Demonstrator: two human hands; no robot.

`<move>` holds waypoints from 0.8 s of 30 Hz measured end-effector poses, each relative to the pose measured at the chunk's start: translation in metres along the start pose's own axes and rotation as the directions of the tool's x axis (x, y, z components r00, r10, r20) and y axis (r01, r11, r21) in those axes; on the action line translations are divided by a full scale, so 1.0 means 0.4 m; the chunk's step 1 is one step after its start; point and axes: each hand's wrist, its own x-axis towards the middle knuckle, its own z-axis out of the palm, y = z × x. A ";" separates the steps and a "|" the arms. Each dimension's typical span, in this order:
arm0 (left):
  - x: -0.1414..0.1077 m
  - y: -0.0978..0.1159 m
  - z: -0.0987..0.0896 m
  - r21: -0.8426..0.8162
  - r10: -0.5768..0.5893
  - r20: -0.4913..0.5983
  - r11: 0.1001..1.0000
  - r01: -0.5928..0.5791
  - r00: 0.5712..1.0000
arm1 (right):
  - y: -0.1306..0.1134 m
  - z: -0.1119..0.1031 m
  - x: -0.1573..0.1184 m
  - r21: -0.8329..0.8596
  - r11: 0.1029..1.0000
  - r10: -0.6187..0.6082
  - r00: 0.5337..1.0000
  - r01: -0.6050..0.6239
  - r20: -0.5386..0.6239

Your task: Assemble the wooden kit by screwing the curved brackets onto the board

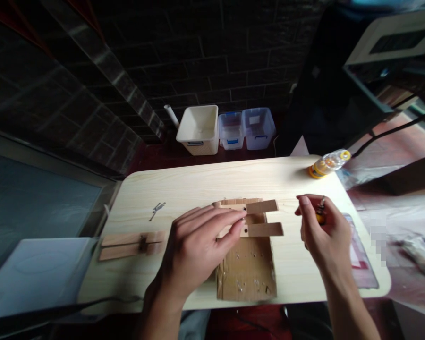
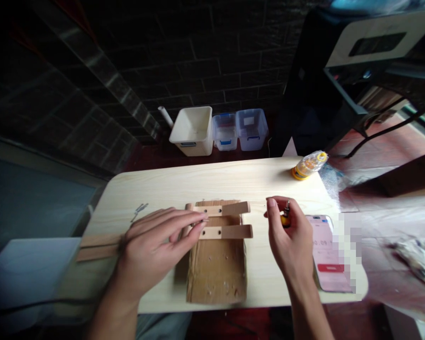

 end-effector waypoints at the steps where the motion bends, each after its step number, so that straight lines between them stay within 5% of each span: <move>1: 0.010 0.000 0.003 0.013 0.006 0.030 1.000 -0.006 1.000 | 0.014 -0.002 0.005 -0.003 1.000 0.012 1.000 -0.012 0.003; 7: 0.038 -0.004 0.017 0.041 0.007 0.250 0.999 -0.018 0.968 | 0.059 0.008 0.005 0.000 0.997 0.077 0.994 -0.077 0.074; 15: 0.010 -0.004 0.033 0.071 -0.004 0.273 0.997 -0.016 0.962 | 0.062 0.055 0.016 0.056 0.990 0.122 0.985 -0.130 0.124; 20: -0.004 0.044 0.005 0.093 -0.011 0.185 0.996 -0.006 0.983 | 0.074 0.048 0.021 0.073 0.984 0.155 0.982 -0.163 0.105; 24: -0.064 0.084 0.042 0.019 -0.053 -0.022 0.998 0.053 0.998 | 0.082 0.042 0.026 0.106 0.968 0.217 0.970 -0.228 0.107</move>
